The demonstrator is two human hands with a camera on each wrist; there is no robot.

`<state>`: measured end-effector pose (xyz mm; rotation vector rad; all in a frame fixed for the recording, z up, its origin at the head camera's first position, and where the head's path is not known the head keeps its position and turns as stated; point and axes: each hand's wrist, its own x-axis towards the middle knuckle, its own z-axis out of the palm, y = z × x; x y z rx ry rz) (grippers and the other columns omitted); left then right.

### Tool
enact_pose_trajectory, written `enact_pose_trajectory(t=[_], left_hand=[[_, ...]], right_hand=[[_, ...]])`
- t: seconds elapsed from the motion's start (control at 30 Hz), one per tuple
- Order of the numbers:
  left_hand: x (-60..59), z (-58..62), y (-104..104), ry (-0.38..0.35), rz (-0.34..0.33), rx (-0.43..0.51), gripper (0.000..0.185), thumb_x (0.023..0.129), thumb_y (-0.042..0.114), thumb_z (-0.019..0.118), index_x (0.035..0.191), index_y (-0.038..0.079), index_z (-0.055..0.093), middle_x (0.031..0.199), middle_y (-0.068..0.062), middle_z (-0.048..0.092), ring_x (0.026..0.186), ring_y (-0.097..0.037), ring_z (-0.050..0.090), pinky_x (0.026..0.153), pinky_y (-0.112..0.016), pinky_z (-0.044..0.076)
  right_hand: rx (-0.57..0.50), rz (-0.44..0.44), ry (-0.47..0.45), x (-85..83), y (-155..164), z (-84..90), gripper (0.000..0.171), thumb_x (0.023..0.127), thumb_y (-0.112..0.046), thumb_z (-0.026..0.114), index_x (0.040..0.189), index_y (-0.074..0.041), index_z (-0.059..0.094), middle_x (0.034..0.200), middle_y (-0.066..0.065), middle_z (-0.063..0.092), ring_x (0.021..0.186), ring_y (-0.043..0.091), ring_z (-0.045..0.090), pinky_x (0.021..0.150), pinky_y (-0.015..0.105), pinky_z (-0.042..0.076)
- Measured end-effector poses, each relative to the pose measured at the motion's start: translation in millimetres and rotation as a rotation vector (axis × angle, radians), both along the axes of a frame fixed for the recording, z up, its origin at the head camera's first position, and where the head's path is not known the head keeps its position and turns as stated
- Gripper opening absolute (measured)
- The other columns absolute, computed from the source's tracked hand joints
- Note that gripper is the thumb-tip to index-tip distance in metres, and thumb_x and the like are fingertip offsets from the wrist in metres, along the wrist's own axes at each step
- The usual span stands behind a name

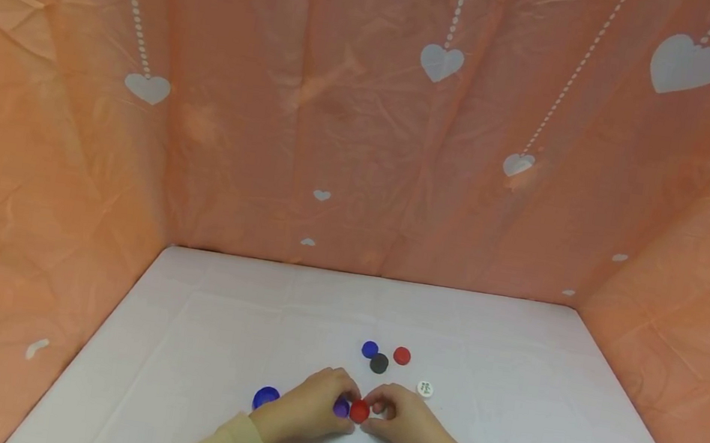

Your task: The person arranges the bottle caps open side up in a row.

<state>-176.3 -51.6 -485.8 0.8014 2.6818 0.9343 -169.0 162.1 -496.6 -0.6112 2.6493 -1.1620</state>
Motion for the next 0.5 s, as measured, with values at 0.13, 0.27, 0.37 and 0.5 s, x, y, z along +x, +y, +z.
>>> enact_pose_trajectory(t=[0.13,0.27,0.37,0.5], left_hand=[[0.2,-0.1,0.4,0.006,0.001,0.000,0.033,0.075,0.028,0.083,0.102,0.017,0.069,0.092,0.014,0.055,0.092,-0.006,0.051,0.085,-0.028,0.045],[0.2,-0.4,-0.2,0.003,-0.001,0.006,0.033,0.075,0.029,0.083,0.101,0.017,0.069,0.092,0.014,0.055,0.091,-0.006,0.051,0.084,-0.028,0.045],[-0.3,0.1,-1.1,0.001,-0.010,0.015,0.033,0.075,0.030,0.083,0.102,0.017,0.069,0.092,0.014,0.055,0.091,-0.005,0.051,0.085,-0.028,0.045],[-1.9,2.2,-0.8,-0.041,-0.008,0.040,0.037,0.075,0.033,0.084,0.104,0.015,0.069,0.092,0.014,0.057,0.090,-0.005,0.052,0.086,-0.029,0.046]], right_hand=[[0.002,-0.003,-0.002,0.2,-0.2,0.0,0.023,0.080,-0.030,0.079,0.099,-0.024,0.069,0.083,-0.008,0.056,0.069,0.009,0.048,0.061,0.025,0.041],[-0.001,-0.001,-0.007,0.2,0.0,-0.2,0.023,0.079,-0.029,0.079,0.099,-0.024,0.069,0.084,-0.007,0.057,0.069,0.010,0.049,0.061,0.025,0.041],[0.000,0.005,-0.021,-0.4,1.6,-0.6,0.024,0.080,-0.029,0.078,0.101,-0.024,0.068,0.085,-0.008,0.058,0.071,0.011,0.050,0.062,0.026,0.043],[-0.007,0.006,-0.054,-0.7,8.1,1.2,0.025,0.082,-0.031,0.076,0.105,-0.026,0.068,0.089,-0.011,0.061,0.078,0.011,0.054,0.069,0.026,0.045]])
